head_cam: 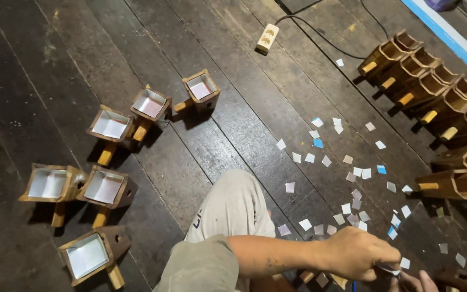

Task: Assembling wooden lanterns by applying adhesive, sticking translucent film squares to the frames, and using scissors for trimming.

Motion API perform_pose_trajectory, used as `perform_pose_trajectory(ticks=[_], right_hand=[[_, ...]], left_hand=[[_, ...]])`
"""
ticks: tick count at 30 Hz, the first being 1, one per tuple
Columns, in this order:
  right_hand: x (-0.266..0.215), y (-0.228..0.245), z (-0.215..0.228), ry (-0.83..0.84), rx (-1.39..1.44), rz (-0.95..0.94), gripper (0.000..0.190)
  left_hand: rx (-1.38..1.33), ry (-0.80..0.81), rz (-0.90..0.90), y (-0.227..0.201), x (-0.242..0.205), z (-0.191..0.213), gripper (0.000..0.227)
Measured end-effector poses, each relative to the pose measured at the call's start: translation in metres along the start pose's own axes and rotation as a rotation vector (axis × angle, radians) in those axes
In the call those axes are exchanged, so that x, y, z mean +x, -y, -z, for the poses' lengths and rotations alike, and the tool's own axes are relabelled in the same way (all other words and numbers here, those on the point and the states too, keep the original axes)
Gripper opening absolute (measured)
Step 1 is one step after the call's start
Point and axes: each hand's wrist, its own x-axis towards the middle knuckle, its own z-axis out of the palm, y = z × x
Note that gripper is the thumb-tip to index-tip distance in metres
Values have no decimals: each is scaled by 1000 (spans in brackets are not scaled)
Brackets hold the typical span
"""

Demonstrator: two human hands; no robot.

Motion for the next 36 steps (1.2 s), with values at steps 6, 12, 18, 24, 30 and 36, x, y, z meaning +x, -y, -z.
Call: perform_pose_trajectory(ticks=[6,12,18,24,30,36], right_hand=[[10,-8,23,102,-234,228,51],[-29,140,-32,-113,-449,52,44],[-27,-28,94,125,-241,-208,50],[-19,-60,142,26,424,-965,45],[-37,264,-66,-359,-476,223,57],[-25,396,-100,-257,-667,307,29]], left_hand=[[-80,27,-7,-7,-5,8,24],[-29,82,-43,-21,-11,16,23],[-233,117,73,-43,-13,23,52],[-520,74,141,-33,-4,15,47],[-241,-25,111,-24,-7,22,48],[-236,-78,-36,-42,3,49,44]])
